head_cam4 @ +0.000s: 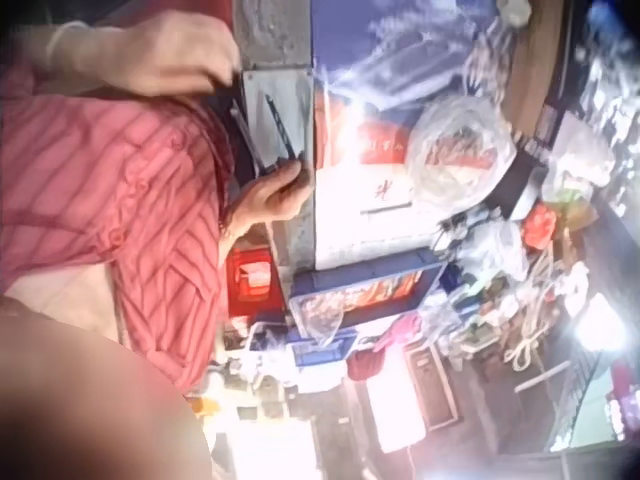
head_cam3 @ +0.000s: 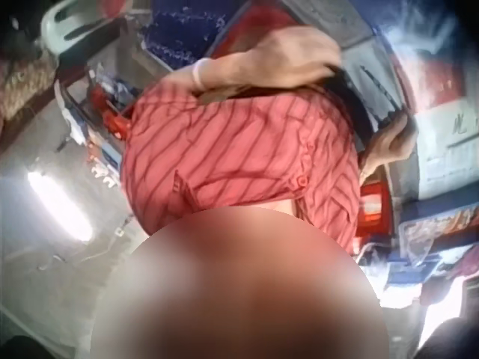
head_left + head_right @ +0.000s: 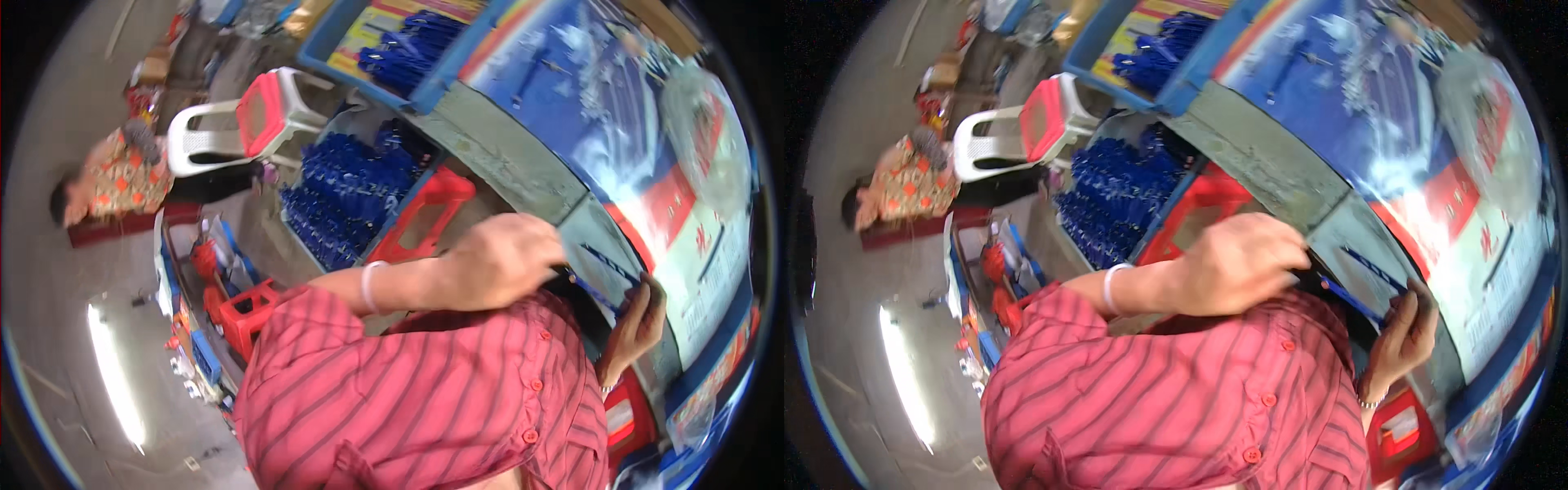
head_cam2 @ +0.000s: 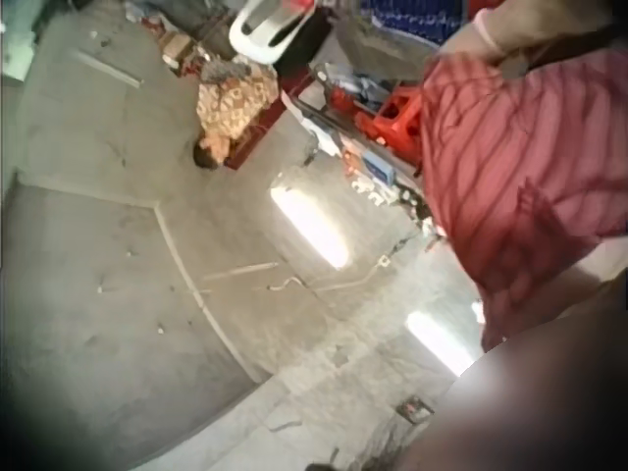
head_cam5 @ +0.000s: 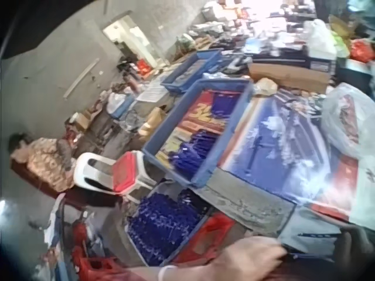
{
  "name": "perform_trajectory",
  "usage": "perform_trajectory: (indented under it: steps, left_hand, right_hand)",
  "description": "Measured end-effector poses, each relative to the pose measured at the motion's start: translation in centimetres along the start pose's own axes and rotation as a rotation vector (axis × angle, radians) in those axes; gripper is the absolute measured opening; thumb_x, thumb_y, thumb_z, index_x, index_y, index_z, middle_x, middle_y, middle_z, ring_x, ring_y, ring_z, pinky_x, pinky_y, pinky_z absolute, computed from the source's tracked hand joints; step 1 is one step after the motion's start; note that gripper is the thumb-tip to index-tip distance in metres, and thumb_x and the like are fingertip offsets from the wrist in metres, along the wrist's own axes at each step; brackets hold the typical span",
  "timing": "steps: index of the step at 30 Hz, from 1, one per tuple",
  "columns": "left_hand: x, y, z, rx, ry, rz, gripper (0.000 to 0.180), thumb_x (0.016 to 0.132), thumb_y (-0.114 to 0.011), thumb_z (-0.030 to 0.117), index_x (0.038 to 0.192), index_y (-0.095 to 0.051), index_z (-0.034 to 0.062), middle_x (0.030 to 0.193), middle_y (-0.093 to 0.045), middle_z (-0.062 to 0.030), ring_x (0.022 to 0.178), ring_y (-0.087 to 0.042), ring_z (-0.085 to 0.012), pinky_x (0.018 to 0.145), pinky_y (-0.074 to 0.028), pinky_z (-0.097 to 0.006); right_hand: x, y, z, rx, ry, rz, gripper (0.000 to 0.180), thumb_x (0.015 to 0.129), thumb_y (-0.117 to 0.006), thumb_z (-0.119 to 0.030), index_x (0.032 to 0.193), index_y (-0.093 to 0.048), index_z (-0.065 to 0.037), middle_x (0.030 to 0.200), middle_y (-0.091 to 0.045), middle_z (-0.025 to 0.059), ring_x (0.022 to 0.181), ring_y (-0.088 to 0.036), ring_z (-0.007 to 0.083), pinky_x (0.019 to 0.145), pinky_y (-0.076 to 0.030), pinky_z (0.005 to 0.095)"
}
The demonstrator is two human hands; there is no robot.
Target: Assembling small blue plastic clips by inserting metal components by hand.
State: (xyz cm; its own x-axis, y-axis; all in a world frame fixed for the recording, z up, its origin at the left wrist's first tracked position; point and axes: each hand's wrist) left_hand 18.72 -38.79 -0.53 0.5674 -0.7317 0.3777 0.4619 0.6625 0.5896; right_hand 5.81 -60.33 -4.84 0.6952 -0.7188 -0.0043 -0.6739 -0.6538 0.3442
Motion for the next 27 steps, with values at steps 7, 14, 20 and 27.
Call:
perform_trajectory:
  steps: [7,14,20,27]
  left_hand:
    - [5.3,-11.1,-0.6,0.055,-0.388,-0.191,0.015,0.073,-0.055,0.012,0.082,-0.058,-0.0004,0.103,-0.053,-0.0171,0.105,-0.052,-0.0319,0.094,-0.041,-0.045]
    - [6.6,-13.8,-2.0,0.006,-0.420,-0.407,0.023,0.066,-0.069,0.010,0.079,-0.053,-0.0004,0.108,-0.054,-0.0149,0.110,-0.051,-0.0334,0.096,-0.039,-0.050]
    - [7.2,-14.3,-2.4,-0.044,-0.331,-0.507,0.027,0.064,-0.072,0.009,0.079,-0.053,-0.0011,0.118,-0.053,-0.0183,0.112,-0.050,-0.0341,0.095,-0.039,-0.048]
    - [7.7,-13.0,-2.6,-0.087,-0.347,-0.576,0.025,0.063,-0.066,0.007,0.082,-0.055,-0.0046,0.113,-0.055,-0.0210,0.108,-0.051,-0.0355,0.094,-0.040,-0.044]
  right_hand:
    - [1.2,-0.3,0.5,0.003,0.052,0.002,0.011,0.089,-0.052,-0.003,0.094,-0.061,0.002,0.078,-0.061,0.0052,0.070,-0.054,0.0089,0.064,-0.045,0.0235]
    - [1.7,3.2,2.7,-0.286,0.204,-0.099,0.018,0.082,-0.062,-0.004,0.099,-0.059,0.002,0.089,-0.059,0.0144,0.078,-0.059,0.0263,0.069,-0.047,0.0327]
    - [2.0,6.2,1.4,-0.584,0.308,-0.391,0.050,0.068,-0.073,-0.016,0.112,-0.055,-0.001,0.110,-0.054,0.0149,0.100,-0.051,0.0341,0.087,-0.041,0.0416]
    - [2.1,5.5,2.2,-0.521,0.347,-0.436,0.060,0.057,-0.077,-0.011,0.112,-0.055,0.000,0.109,-0.053,0.0154,0.100,-0.050,0.0345,0.088,-0.040,0.0433]
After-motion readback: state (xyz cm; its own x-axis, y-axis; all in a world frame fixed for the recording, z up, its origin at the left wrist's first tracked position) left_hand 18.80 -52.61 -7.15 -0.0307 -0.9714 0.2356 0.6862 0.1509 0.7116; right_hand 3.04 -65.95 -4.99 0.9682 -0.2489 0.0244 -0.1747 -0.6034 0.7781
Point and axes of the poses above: each hand's wrist, its own x-axis towards the middle knuckle, its own y-axis out of the back of the hand, z = x × y
